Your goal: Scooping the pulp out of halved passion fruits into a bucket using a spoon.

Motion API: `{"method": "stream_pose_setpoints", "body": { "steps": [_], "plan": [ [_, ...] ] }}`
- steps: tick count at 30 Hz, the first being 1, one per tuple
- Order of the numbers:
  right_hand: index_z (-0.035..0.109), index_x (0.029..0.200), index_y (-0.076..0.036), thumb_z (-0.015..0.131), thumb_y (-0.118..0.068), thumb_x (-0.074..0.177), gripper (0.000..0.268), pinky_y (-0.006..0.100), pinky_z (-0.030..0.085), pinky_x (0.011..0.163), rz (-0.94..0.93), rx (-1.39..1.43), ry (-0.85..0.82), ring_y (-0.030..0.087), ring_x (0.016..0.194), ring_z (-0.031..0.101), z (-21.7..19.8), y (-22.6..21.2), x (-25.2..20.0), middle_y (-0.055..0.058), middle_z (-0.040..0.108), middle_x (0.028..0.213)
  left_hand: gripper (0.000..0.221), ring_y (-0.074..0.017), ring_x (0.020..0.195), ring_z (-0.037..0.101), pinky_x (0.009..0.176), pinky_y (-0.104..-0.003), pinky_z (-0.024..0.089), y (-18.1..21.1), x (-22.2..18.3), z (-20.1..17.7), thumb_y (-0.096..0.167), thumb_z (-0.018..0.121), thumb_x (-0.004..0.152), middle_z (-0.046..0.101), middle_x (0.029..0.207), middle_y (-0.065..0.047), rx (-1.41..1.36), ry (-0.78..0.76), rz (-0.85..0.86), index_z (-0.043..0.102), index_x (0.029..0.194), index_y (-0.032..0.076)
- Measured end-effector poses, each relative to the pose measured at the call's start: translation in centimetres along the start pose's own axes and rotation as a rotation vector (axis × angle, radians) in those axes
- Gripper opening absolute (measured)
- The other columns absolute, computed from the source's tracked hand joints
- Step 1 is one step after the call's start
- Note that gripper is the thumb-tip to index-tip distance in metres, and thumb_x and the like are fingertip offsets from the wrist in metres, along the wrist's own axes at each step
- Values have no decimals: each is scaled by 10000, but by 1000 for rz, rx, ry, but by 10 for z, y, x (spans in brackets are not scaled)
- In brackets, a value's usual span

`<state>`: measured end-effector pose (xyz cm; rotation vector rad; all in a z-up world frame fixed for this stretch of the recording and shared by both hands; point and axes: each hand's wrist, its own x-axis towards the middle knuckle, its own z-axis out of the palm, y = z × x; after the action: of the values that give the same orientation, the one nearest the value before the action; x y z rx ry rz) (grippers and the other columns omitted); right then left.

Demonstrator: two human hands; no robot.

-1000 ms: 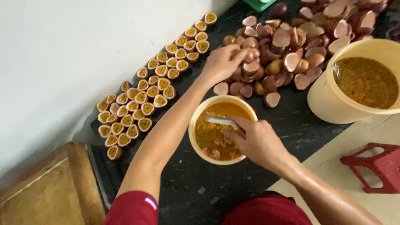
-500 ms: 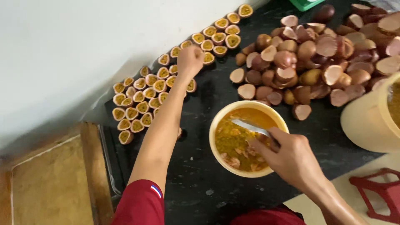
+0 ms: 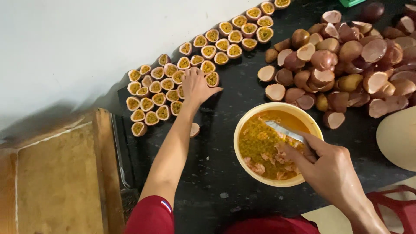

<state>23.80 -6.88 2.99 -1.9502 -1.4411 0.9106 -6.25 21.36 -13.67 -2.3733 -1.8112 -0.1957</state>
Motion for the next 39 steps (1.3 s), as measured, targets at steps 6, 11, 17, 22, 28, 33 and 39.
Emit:
{"method": "stream_pose_setpoints", "body": {
  "steps": [6, 11, 17, 22, 28, 33, 39],
  "plan": [
    [729, 1189, -23, 798, -340, 869, 456, 346, 466, 454, 6, -30, 1, 125, 462, 480, 1, 4, -3, 78, 523, 492, 645, -329, 1211, 543, 1002, -506, 425, 12, -21, -5, 522, 859, 732, 615, 1235, -120, -281, 39, -97, 688, 1198, 110],
    [724, 1269, -77, 774, -364, 896, 474, 358, 488, 515, 39, -3, 35, 151, 507, 490, -4, -3, -6, 129, 563, 544, 684, -217, 1131, 665, 985, -384, 543, 37, -55, -73, 424, 848, 774, 675, 1238, -81, -1150, -18, -89, 589, 1310, 88],
    [675, 1347, -93, 605, -343, 995, 438, 326, 537, 596, -79, 85, 89, 113, 602, 613, 3, 12, -8, 92, 692, 693, 583, -171, 961, 676, 865, -316, 555, 69, -88, -126, 405, 717, 933, 701, 1165, -105, -2066, -132, -79, 542, 1367, 55],
    [687, 1359, -109, 578, -310, 1028, 403, 328, 530, 597, -80, 139, 86, 132, 616, 588, -2, -9, -20, 123, 697, 705, 539, -136, 673, 595, 578, -261, 464, 107, -100, -132, 534, 475, 1121, 685, 928, -90, -2281, -122, 101, 621, 1210, 23],
    [668, 1354, -35, 626, -155, 1034, 345, 272, 543, 680, -452, 282, 224, 82, 746, 592, -5, -34, -29, 99, 754, 935, 529, -112, 596, 597, 492, -244, 445, 147, -109, -158, 512, 351, 1098, 678, 814, -48, -2255, -215, -125, 643, 1052, 73],
    [687, 1335, -17, 675, -117, 1013, 337, 311, 546, 641, -633, 150, 329, 162, 739, 706, -12, -44, -27, 204, 763, 1042, 445, -74, 757, 635, 603, -205, 481, 156, -115, -159, 417, 386, 1139, 689, 962, -23, -2175, -180, 0, 661, 1101, 70],
    [688, 1323, -4, 667, -107, 1031, 310, 348, 568, 737, -681, 96, 322, 265, 871, 758, -14, -30, -23, 208, 756, 1065, 416, -115, 876, 693, 762, -273, 561, 159, -110, -152, 367, 404, 1114, 712, 966, -45, -2169, -246, -139, 663, 1037, 50]
  ]
}}
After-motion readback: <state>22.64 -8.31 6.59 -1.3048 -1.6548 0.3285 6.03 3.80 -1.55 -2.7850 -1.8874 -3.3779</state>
